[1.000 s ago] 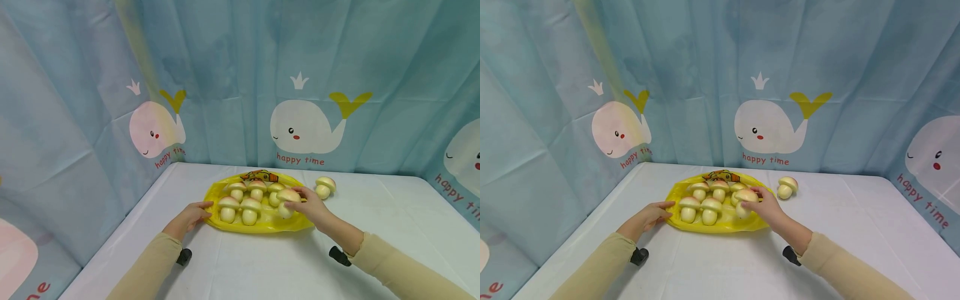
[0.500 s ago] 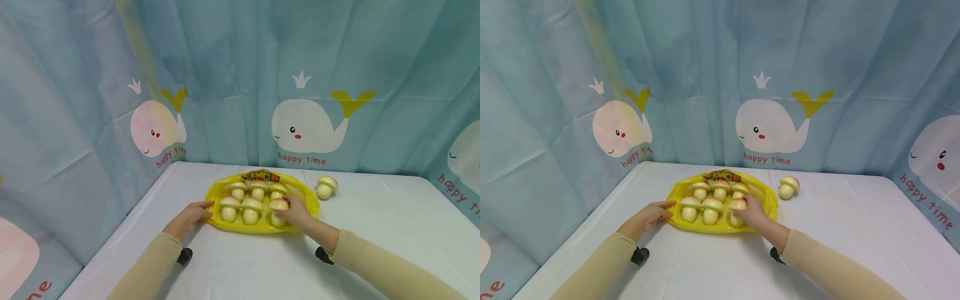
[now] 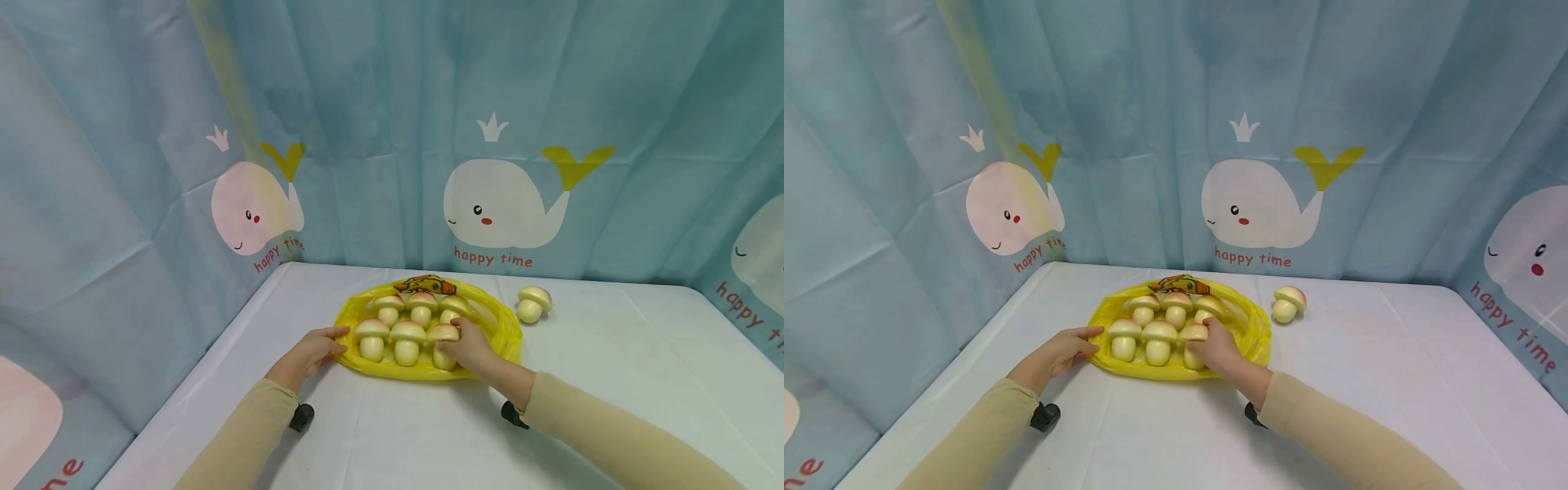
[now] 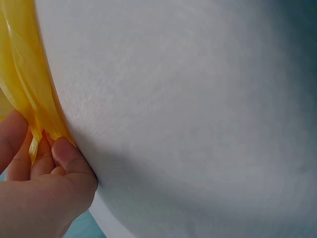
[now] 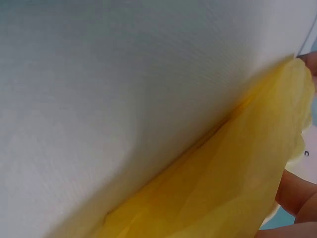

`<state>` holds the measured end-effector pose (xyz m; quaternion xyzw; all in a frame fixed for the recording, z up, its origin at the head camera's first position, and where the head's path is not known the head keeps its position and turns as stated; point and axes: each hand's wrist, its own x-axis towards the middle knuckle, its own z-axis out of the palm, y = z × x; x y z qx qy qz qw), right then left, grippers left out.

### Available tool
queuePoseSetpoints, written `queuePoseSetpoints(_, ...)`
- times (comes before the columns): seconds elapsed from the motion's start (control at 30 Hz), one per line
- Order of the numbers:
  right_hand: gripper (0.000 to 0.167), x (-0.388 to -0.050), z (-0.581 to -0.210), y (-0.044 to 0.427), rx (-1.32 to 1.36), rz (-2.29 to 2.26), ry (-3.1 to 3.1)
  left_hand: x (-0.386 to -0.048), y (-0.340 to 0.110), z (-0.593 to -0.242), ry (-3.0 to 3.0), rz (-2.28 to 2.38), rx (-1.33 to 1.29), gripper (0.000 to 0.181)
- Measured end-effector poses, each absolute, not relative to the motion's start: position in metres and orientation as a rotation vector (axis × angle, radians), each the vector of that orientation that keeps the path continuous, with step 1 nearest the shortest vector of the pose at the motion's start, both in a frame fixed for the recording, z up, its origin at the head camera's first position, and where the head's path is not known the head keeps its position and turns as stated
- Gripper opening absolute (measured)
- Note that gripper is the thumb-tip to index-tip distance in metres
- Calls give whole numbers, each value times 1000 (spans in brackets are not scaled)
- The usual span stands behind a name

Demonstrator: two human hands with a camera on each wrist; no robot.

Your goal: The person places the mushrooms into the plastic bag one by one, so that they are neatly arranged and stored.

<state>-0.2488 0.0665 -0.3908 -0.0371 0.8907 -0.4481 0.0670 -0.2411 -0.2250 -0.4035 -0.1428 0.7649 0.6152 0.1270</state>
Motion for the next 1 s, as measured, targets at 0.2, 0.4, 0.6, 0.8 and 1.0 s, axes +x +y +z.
queuePoseSetpoints(0.2,62,-246,-392,66,-119,-1365,2690,-241,-225,-403,2229,1790,-403,50)
queuePoseSetpoints(0.4,65,-246,-392,67,-107,-1355,2686,-242,-225,-405,2232,1787,-426,49)
queuePoseSetpoints(0.6,66,-243,-389,68,-111,-1349,2684,-242,-225,-404,2236,1780,-417,49)
queuePoseSetpoints(0.8,67,-242,-387,69,-110,-1366,2674,-240,-226,-402,2237,1770,-402,49)
queuePoseSetpoints(1.0,67,-240,-381,75,-105,-1383,2664,-240,-225,-402,2233,1774,-408,49)
